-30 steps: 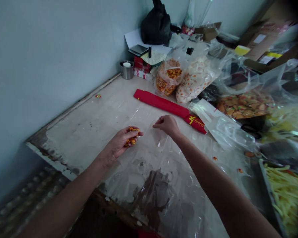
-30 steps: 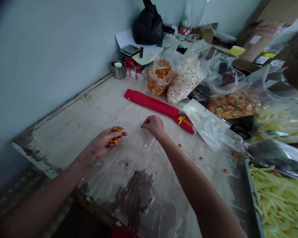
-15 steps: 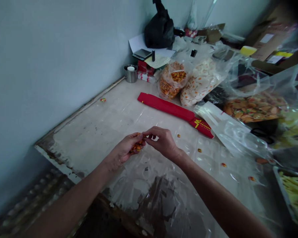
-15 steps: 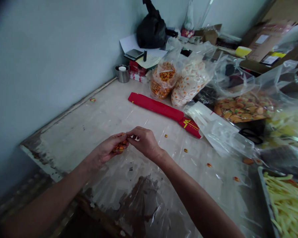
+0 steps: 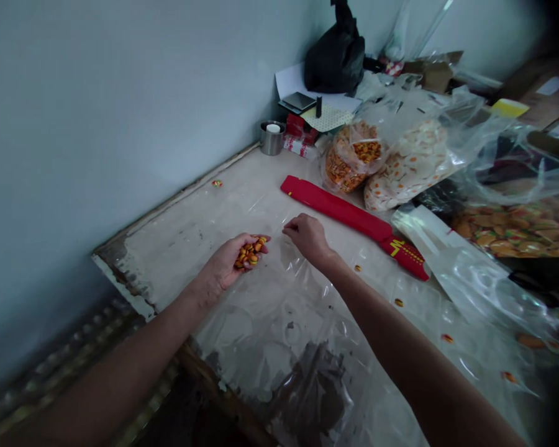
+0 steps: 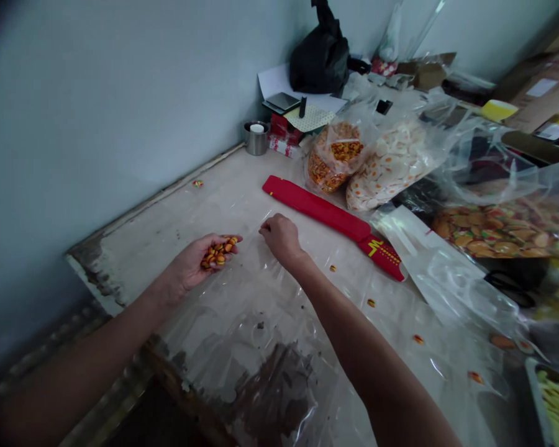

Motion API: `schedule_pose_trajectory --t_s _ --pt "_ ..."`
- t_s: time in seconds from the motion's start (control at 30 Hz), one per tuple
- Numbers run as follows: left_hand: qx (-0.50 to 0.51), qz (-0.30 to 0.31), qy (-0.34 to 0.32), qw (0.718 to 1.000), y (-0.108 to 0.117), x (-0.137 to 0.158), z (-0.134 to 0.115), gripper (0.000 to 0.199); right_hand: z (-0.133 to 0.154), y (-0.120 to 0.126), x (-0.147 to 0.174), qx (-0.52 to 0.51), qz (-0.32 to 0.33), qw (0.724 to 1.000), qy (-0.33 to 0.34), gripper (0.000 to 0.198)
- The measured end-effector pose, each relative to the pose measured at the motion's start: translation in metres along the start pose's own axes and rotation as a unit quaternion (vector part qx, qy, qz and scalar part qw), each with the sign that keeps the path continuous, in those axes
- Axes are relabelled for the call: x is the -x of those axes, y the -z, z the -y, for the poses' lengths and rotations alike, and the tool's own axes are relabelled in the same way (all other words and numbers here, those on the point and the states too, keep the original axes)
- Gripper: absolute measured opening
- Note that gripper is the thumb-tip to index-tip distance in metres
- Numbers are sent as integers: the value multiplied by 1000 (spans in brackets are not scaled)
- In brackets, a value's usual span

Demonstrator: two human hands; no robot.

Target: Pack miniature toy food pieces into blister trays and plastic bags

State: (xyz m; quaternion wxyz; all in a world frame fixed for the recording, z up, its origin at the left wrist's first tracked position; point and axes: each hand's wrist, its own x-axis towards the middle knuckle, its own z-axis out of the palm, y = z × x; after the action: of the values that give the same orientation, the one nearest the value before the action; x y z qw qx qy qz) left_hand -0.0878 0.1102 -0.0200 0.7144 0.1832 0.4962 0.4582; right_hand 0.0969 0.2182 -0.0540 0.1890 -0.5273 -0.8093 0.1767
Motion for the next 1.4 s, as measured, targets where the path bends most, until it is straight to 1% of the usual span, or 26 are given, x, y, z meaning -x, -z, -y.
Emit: schedule_pose_trajectory --t_s 0.07,0.13,0.2,0.23,0.3,0.37,0.43,0.5,0.6,0.67,0.7,0.77,0.83,0.9,0.93,0.97,1.03,1.07,1.13,1.17,1.2,1.23,1.27,1.33,1.37,1.4 --pt "13 20 5 1000 4 1 1 23 -1 1 -3 -3 22 999 -38 10" --pt "1 37 2 999 6 3 3 22 -4 5 -7 -32 61 993 -91 10" --pt "-12 47 -1 999 8 5 5 22 -6 9 -12 -47 90 987 -125 14" --pt "-16 49 -2 999 9 7 6 23 -6 11 -14 -45 93 985 -135 17" --pt "-16 47 -6 999 11 9 7 22 -5 13 -13 4 69 991 -118 18" --pt "-6 38 -13 999 14 11 7 19 -2 11 -4 83 36 994 -64 15" --pt "6 21 -15 1000 17 12 7 15 2 5 10 143 21 990 -1 20" --pt "16 7 -14 1000 18 12 7 17 4 -1 23 156 25 987 34 26" --pt "15 9 -25 1000 17 8 5 24 1 -2 33 160 36 984 65 28" --pt "-5 14 -42 999 14 3 2 29 -1 4 31 160 45 984 63 25" --pt "-21 13 -50 998 12 -1 1 31 -1 8 29 151 35 987 51 23" --pt "-61 9 -61 996 9 -8 -1 35 4 17 26 93 -8 995 41 23" --pt "-93 11 -64 994 6 -15 -3 38 16 21 26 -17 -37 995 86 30" --pt "-108 21 -65 992 3 -18 -3 39 29 21 29 -125 -29 980 151 29" --pt "-111 26 -64 991 2 -19 -3 40 34 20 31 -166 -22 972 166 25" --pt "-113 28 -62 991 1 -19 -2 40 38 17 32 -201 -22 966 164 20" --pt "-122 17 -55 991 2 -17 -2 38 41 11 33 -267 -24 955 125 14" --pt "-127 8 -52 990 3 -16 -2 37 39 9 31 -305 -16 947 98 16" --pt "-135 -14 -60 989 9 -14 -7 38 33 4 19 -371 8 928 36 30" --pt "-141 -23 -68 987 14 -13 -11 38 29 2 10 -386 13 922 6 34" --pt "-147 -34 -78 985 19 -12 -15 39 27 -1 -1 -384 14 923 -17 34" --pt "-155 -42 -85 983 25 -11 -20 39 25 -4 -13 -363 8 931 -29 30" --pt "-163 -48 -89 981 31 -9 -25 39 25 -7 -26 -325 1 945 -29 23" --pt "-175 -49 -88 979 42 -6 -32 40 30 -15 -50 -213 -5 977 6 12" --pt "-179 -44 -85 979 47 -4 -35 40 34 -19 -60 -145 0 989 32 11" --pt "-181 -40 -81 979 51 -3 -37 40 39 -23 -67 -81 7 995 58 11"
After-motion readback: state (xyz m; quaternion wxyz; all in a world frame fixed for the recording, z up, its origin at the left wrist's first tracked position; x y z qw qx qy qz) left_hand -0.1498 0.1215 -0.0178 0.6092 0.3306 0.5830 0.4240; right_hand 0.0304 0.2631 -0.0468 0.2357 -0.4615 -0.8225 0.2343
